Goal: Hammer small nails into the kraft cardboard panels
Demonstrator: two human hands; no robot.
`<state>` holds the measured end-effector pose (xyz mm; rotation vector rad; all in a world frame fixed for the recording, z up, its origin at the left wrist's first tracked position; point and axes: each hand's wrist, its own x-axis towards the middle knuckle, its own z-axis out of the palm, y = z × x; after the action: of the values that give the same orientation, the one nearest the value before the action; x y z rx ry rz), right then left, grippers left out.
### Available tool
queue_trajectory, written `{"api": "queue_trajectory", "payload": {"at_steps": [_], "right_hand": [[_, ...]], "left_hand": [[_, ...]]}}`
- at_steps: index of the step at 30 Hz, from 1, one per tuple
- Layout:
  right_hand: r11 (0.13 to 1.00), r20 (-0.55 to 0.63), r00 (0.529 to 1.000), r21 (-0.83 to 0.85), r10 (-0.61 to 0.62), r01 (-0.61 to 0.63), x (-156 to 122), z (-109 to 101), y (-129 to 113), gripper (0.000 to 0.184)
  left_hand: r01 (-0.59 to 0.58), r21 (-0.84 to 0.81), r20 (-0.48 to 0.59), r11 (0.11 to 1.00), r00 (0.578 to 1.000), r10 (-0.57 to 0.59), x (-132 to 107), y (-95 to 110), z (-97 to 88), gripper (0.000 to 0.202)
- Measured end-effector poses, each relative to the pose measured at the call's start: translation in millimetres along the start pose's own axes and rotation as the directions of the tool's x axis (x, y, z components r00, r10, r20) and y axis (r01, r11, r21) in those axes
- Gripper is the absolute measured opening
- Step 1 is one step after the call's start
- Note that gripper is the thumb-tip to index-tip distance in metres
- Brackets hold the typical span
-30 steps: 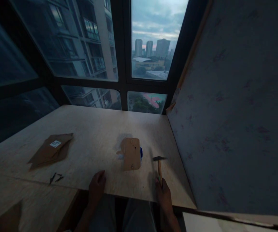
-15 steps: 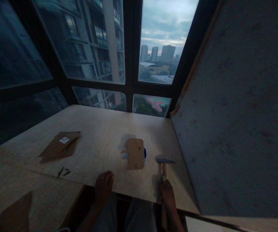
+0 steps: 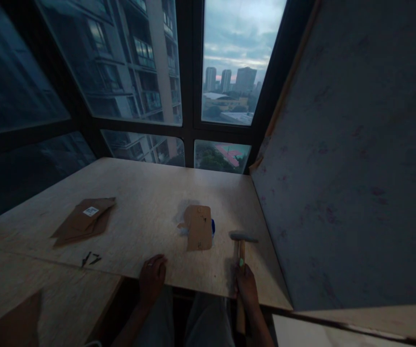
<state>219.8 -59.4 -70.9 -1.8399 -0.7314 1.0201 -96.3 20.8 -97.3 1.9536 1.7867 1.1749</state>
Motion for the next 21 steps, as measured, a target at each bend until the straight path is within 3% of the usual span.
{"api": "queue_trajectory", "payload": {"at_steps": [3,5,8,11,15,18,21], "right_hand": [[1.0,-0.007,1.0,-0.004,0.005,-0.005,0,1,2,0.038],[1.0,-0.012,1.0,-0.004,0.001,-0.001,1,1,4,0.037],[1.0,-0.017,1.0,-0.005,-0.014,0.014,3,1,7,0.037],[1.0,-0.016,1.0,-0.015,-0.026,0.025,6,0,9,0.037],[0.999,-0.019,0.999,-0.026,-0.039,0.038,9,-1,11,0.038],[0.998,-0.023,0.998,-0.029,-0.05,0.049,8,0,11,0.04],[0.998,-0.026,0.998,-0.028,-0.064,0.063,6,2,10,0.042]], "left_hand": [[0.213,-0.171,-0.03,0.962,0.975,-0.222,6,13,-2.1,0.026],[0.23,-0.27,-0.091,0.935,0.961,-0.263,12,30,-5.6,0.032],[-0.011,-0.286,-0.133,0.958,0.991,-0.029,27,68,-10.1,0.033],[-0.139,-0.305,0.02,0.942,0.988,0.152,57,110,-2.6,0.037],[-0.144,-0.316,0.291,0.938,0.926,0.241,109,146,31.4,0.043],[-0.132,-0.362,0.35,0.923,0.898,0.266,134,153,57.7,0.023],[-0.094,-0.417,0.353,0.904,0.899,0.257,141,152,69.0,0.009]]}}
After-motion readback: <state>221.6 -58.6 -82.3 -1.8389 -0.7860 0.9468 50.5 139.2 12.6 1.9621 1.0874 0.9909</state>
